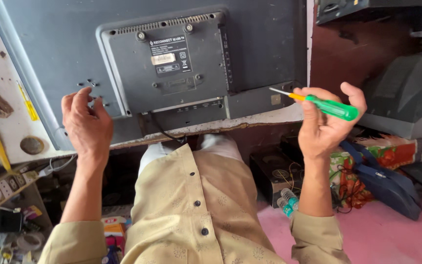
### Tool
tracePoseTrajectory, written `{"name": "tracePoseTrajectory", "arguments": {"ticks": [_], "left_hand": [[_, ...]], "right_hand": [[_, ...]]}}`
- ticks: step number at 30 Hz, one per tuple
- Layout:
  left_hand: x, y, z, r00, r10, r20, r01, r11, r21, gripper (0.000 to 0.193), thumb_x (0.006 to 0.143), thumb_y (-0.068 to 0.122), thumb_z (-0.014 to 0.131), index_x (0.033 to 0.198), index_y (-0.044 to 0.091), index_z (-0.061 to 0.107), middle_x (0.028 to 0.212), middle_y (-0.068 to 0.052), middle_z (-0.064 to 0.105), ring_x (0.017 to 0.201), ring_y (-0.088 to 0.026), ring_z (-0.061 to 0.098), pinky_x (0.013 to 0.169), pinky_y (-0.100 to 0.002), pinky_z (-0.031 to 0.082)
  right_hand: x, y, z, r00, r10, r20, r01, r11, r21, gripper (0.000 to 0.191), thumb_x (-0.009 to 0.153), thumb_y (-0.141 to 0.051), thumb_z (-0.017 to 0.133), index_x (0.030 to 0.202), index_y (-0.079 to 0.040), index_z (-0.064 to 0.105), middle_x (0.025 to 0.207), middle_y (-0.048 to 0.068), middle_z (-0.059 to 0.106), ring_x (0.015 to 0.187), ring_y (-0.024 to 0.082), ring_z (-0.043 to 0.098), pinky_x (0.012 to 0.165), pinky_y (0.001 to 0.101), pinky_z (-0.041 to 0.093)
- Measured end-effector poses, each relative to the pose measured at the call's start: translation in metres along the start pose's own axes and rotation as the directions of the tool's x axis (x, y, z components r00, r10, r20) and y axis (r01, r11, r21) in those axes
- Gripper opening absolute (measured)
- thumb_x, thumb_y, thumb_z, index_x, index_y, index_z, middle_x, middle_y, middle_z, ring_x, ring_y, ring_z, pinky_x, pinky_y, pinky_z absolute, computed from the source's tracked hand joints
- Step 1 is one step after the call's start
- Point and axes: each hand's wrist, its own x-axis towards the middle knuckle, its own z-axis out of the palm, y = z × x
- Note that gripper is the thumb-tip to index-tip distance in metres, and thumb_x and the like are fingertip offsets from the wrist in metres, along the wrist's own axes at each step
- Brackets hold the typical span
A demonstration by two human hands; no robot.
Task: The person removes multiple screws from the back cover of a flat-screen TV using a screwdriver, then detaches the cover to expose the internal circuit board. They reconnect a cable inside the TV and reattach the back cover, securing it with the screws.
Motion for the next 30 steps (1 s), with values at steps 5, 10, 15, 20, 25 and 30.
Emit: {"name": "tracePoseTrajectory", "arguments": {"ticks": [5, 10, 15, 20, 25, 30], "left_hand": [[-0.014, 0.066, 0.021, 0.994, -0.102, 0.046, 0.108, 0.981, -0.164, 0.018, 0.099, 0.000, 0.070, 0.118, -0.002, 0.071, 0.107, -0.016, 0.066, 0.074, -0.022, 0.067, 0.063, -0.032, 0.055], [-0.034, 0.103, 0.032, 0.997, -0.065, 0.033, 0.070, 0.979, -0.191, 0.013, 0.101, 0.001, 0.073, 0.114, 0.000, 0.072, 0.105, -0.013, 0.067, 0.079, -0.020, 0.068, 0.070, -0.031, 0.056], [-0.045, 0.120, 0.047, 0.982, -0.143, 0.123, 0.161, 0.974, -0.157, 0.012, 0.100, 0.001, 0.073, 0.111, 0.000, 0.074, 0.103, -0.013, 0.068, 0.073, -0.019, 0.066, 0.067, -0.031, 0.054], [-0.043, 0.144, 0.067, 0.980, -0.088, 0.176, 0.116, 0.981, -0.153, 0.011, 0.101, 0.003, 0.074, 0.112, 0.001, 0.075, 0.106, -0.013, 0.069, 0.075, -0.018, 0.067, 0.068, -0.030, 0.055], [-0.037, 0.168, 0.079, 0.975, -0.047, 0.218, 0.085, 0.982, -0.170, 0.014, 0.098, 0.002, 0.074, 0.113, 0.002, 0.075, 0.107, -0.013, 0.070, 0.075, -0.018, 0.067, 0.068, -0.031, 0.055], [-0.033, 0.183, 0.080, 0.967, -0.045, 0.252, 0.087, 0.983, -0.159, 0.015, 0.097, 0.003, 0.074, 0.112, 0.003, 0.075, 0.110, -0.013, 0.072, 0.076, -0.018, 0.069, 0.068, -0.031, 0.056]], "right_hand": [[0.019, 0.025, 0.018, 0.980, -0.090, 0.178, 0.083, 0.996, 0.045, 0.064, 0.113, -0.001, 0.064, 0.152, -0.012, 0.015, 0.117, 0.025, 0.067, 0.102, 0.030, 0.075, 0.094, 0.0373, 0.065], [0.040, 0.052, -0.022, 0.992, -0.113, 0.057, 0.115, 0.993, -0.033, 0.064, 0.118, 0.000, 0.064, 0.155, -0.018, 0.015, 0.112, 0.023, 0.068, 0.095, 0.029, 0.072, 0.091, 0.0370, 0.062], [0.041, 0.079, -0.106, 0.993, -0.001, -0.116, -0.011, 0.995, -0.100, 0.064, 0.126, 0.001, 0.064, 0.155, -0.017, 0.010, 0.116, 0.024, 0.065, 0.096, 0.030, 0.072, 0.094, 0.0391, 0.064], [0.024, 0.097, -0.123, 0.997, -0.038, -0.074, 0.025, 0.986, -0.164, 0.061, 0.118, 0.006, 0.063, 0.152, -0.017, 0.018, 0.119, 0.027, 0.066, 0.097, 0.035, 0.075, 0.093, 0.0408, 0.068], [0.013, 0.100, -0.099, 0.997, -0.064, -0.041, 0.064, 0.998, -0.011, 0.058, 0.112, 0.005, 0.062, 0.147, -0.016, 0.020, 0.124, 0.026, 0.065, 0.102, 0.033, 0.074, 0.093, 0.0409, 0.066], [0.023, 0.101, -0.086, 0.984, -0.176, 0.039, 0.179, 0.981, -0.075, 0.055, 0.106, 0.010, 0.062, 0.139, -0.013, 0.024, 0.120, 0.027, 0.064, 0.101, 0.033, 0.074, 0.090, 0.0406, 0.065]]}}
